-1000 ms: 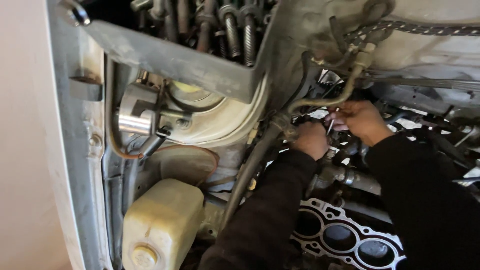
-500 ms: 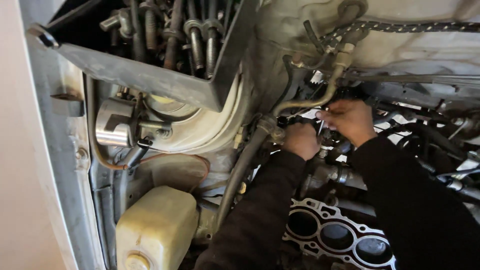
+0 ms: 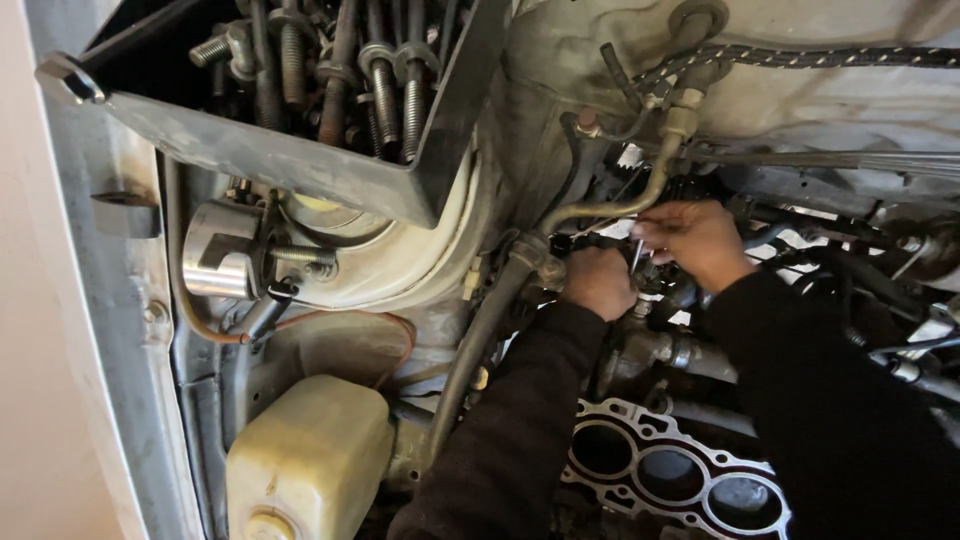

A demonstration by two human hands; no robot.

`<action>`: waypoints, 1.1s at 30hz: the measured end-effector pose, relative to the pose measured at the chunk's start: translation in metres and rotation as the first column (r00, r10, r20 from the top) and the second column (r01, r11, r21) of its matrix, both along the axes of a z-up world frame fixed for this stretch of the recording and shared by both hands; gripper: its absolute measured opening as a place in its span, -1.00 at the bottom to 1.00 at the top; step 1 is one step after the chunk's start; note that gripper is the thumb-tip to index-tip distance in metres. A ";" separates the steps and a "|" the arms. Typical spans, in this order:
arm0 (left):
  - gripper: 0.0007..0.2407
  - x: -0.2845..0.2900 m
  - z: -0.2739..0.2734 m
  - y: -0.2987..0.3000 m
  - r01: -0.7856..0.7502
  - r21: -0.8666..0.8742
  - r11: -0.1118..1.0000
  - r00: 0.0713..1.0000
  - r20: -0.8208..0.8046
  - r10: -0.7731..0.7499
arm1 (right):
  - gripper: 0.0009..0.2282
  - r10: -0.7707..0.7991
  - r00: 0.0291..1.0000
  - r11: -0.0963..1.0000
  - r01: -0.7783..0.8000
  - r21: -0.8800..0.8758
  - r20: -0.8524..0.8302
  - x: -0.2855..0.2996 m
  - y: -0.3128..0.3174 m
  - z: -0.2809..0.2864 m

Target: The person works on a car engine from an overhead perspective, using a wrench to tighten bolts on a component near the exhaust manifold. The hands manipulate the tool and engine parts while the camera shakes significantly.

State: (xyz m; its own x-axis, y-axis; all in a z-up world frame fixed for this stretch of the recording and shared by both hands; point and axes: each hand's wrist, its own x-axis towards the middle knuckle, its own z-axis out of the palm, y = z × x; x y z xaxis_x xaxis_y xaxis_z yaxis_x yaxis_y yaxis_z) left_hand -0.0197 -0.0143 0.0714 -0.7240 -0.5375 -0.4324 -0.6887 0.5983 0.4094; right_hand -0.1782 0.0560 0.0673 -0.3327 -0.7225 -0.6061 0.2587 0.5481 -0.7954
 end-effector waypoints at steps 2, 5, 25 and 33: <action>-0.76 0.001 -0.002 -0.001 -0.019 0.014 1.000 1.000 0.003 0.019 | -0.73 -0.001 0.997 0.999 0.003 0.034 -0.074 0.003 -0.002 0.004; -0.75 0.002 0.002 0.000 0.070 -0.056 0.996 0.997 -0.018 -0.071 | -0.72 -0.006 0.997 1.000 0.007 0.003 -0.078 -0.002 0.001 -0.007; -0.79 -0.001 0.041 -0.005 -0.001 0.042 0.999 0.999 -0.034 0.003 | -0.70 -0.049 0.999 0.997 0.049 0.052 -0.005 -0.004 0.003 -0.001; -0.78 -0.002 0.033 -0.005 0.084 0.002 0.996 0.996 0.030 -0.084 | -0.67 -0.027 0.991 0.993 0.042 0.108 -0.133 -0.003 0.011 0.012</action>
